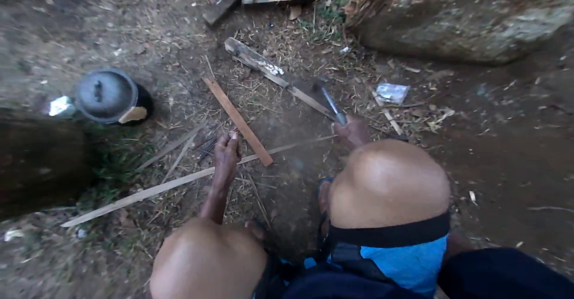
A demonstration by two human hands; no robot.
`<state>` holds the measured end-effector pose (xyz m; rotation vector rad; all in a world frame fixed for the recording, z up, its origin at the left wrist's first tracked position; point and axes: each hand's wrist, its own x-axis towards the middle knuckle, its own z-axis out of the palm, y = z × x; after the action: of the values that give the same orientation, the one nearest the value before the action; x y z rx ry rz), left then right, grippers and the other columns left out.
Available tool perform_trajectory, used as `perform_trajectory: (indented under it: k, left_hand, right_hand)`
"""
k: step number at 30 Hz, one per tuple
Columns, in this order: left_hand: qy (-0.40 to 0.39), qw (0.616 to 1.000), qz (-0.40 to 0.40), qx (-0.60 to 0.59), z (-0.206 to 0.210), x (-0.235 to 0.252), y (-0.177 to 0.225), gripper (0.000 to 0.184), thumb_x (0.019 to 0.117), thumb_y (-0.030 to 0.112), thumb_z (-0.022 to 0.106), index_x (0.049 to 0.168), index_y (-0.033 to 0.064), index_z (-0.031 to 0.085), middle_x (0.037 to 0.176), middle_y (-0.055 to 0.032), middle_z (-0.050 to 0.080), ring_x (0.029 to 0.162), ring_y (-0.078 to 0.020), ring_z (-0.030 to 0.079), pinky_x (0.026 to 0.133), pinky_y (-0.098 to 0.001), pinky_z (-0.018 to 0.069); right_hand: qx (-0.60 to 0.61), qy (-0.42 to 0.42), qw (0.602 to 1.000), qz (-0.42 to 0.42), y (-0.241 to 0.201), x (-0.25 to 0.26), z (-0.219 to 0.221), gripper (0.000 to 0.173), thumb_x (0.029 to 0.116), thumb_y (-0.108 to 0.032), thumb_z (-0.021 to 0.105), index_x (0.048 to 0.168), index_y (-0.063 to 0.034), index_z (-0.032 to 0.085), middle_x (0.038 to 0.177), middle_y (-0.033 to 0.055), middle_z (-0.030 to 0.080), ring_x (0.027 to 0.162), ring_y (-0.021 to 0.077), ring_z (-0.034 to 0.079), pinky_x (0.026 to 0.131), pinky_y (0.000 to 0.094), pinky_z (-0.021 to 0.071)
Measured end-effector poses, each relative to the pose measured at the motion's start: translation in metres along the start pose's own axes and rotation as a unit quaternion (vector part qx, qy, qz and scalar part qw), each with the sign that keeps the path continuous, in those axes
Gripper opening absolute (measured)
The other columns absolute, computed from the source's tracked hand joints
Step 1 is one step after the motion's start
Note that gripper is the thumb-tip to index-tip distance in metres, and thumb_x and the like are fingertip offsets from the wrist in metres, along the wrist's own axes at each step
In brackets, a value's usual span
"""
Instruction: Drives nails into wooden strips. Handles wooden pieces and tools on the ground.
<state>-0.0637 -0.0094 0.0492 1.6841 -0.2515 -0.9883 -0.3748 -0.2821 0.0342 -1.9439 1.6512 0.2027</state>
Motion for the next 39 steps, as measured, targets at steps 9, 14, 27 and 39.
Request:
perform_trajectory:
  k: [9, 14, 27, 39]
  left_hand:
    - [0.017, 0.999, -0.032, 0.021, -0.012, -0.009, -0.007, 0.029, 0.1089, 0.028, 0.052, 0.126, 0.0058, 0.061, 0.085, -0.0085, 0.065, 0.061, -0.0150, 0.059, 0.053, -0.0283, 0.0505]
    - [0.008, 0.999, -0.037, 0.028, -0.019, -0.011, -0.013, 0.026, 0.1084, 0.029, 0.052, 0.123, 0.0094, 0.062, 0.088, -0.0055, 0.066, 0.062, -0.0129, 0.057, 0.055, -0.0274, 0.0498]
    - [-0.021, 0.999, -0.032, 0.023, -0.011, -0.001, -0.017, 0.026, 0.1080, 0.031, 0.052, 0.119, 0.0085, 0.060, 0.088, -0.0047, 0.066, 0.063, -0.0130, 0.060, 0.053, -0.0272, 0.0507]
    - [-0.019, 0.999, -0.045, 0.023, -0.014, -0.006, -0.030, 0.027, 0.1077, 0.029, 0.053, 0.121, 0.0072, 0.061, 0.087, -0.0049, 0.066, 0.061, -0.0128, 0.057, 0.053, -0.0274, 0.0484]
  right_hand:
    - [-0.052, 0.004, 0.993, -0.110, 0.014, 0.074, 0.017, 0.050, 0.0979, -0.032, 0.070, 0.127, 0.0059, 0.058, 0.121, 0.0341, 0.063, 0.108, 0.0538, 0.064, 0.088, 0.0727, 0.0515]
    - [-0.056, -0.039, 0.994, -0.089, -0.007, 0.035, 0.006, 0.052, 0.0954, -0.031, 0.073, 0.130, 0.0057, 0.058, 0.128, 0.0311, 0.060, 0.116, 0.0496, 0.062, 0.096, 0.0683, 0.0499]
    - [0.266, -0.165, 0.949, 0.024, -0.034, -0.121, 0.054, 0.041, 0.0888, -0.010, 0.080, 0.120, 0.0054, 0.058, 0.094, 0.0150, 0.062, 0.079, 0.0200, 0.058, 0.077, 0.0423, 0.0540]
    - [0.335, -0.171, 0.919, 0.116, -0.049, -0.133, 0.028, 0.036, 0.0979, 0.001, 0.063, 0.131, 0.0065, 0.050, 0.103, 0.0134, 0.061, 0.082, 0.0123, 0.059, 0.077, 0.0316, 0.0550]
